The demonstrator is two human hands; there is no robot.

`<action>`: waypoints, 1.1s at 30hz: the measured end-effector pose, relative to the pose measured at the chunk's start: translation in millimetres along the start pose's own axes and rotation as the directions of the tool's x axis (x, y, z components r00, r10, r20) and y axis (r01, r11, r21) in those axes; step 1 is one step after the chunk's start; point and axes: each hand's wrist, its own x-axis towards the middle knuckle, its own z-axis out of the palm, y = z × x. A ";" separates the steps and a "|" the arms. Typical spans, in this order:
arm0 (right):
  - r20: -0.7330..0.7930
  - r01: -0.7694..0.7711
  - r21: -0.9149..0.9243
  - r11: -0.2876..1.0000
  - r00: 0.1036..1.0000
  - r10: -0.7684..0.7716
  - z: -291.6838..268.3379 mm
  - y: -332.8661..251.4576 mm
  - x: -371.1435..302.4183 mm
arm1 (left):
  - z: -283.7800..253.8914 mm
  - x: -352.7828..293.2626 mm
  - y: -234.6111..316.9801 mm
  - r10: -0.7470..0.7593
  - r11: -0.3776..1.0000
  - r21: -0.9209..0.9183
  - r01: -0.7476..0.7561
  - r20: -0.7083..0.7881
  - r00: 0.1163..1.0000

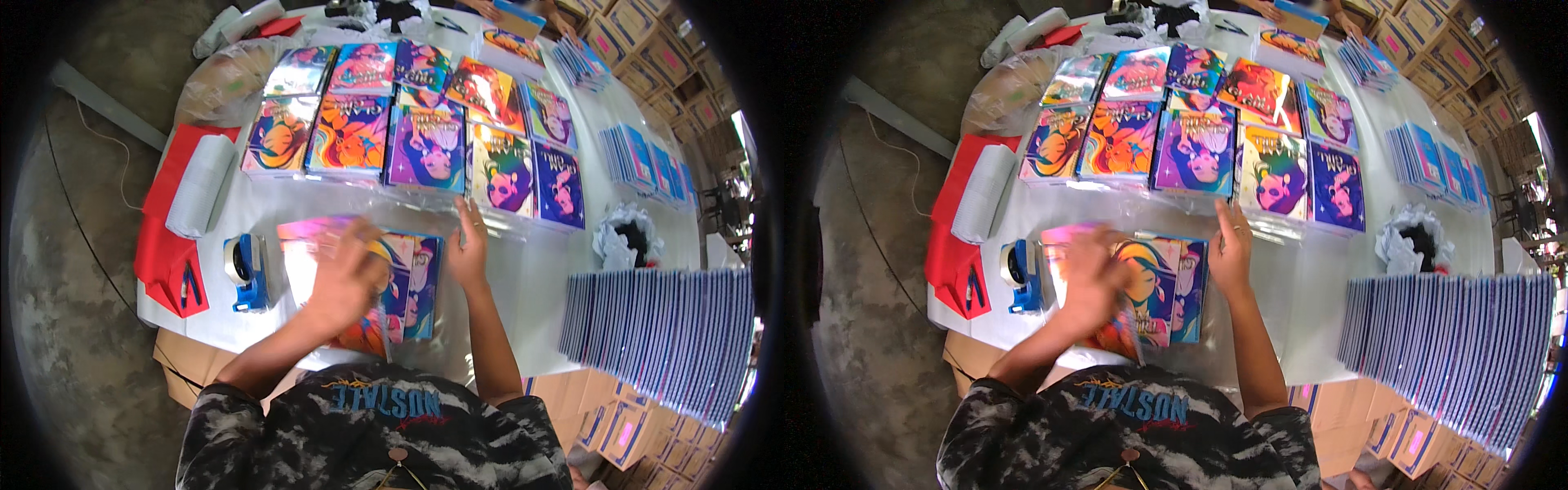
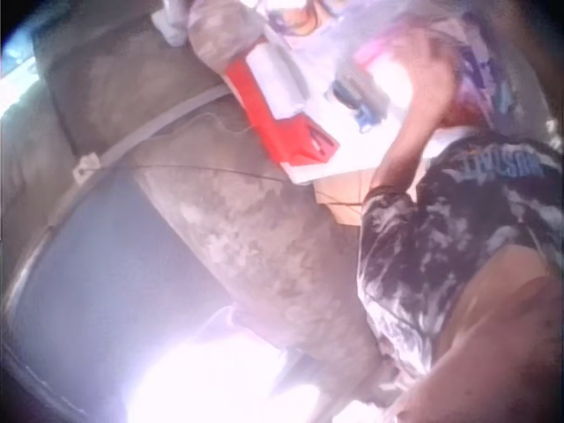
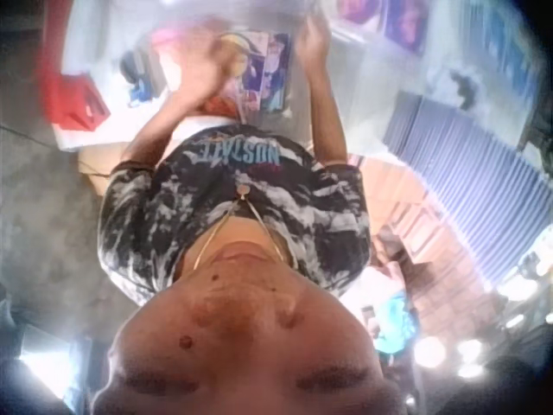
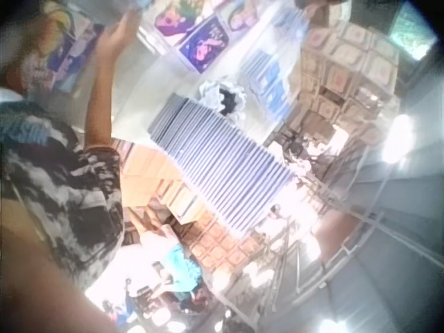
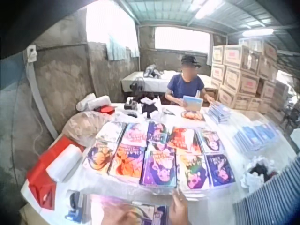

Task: The person places spiral-bound notebooks into clear plastic sleeves, seals them with tape, and stacks the finished packages. The person repeats this process for multiple notebooks, handling them one at a time and arranging the completed items on the table.

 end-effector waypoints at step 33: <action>0.018 -0.248 -0.372 0.895 0.962 0.274 167.3 126.2 287.2 | 177.9 295.0 -303.9 -0.834 0.526 0.091 0.846 0.248 0.493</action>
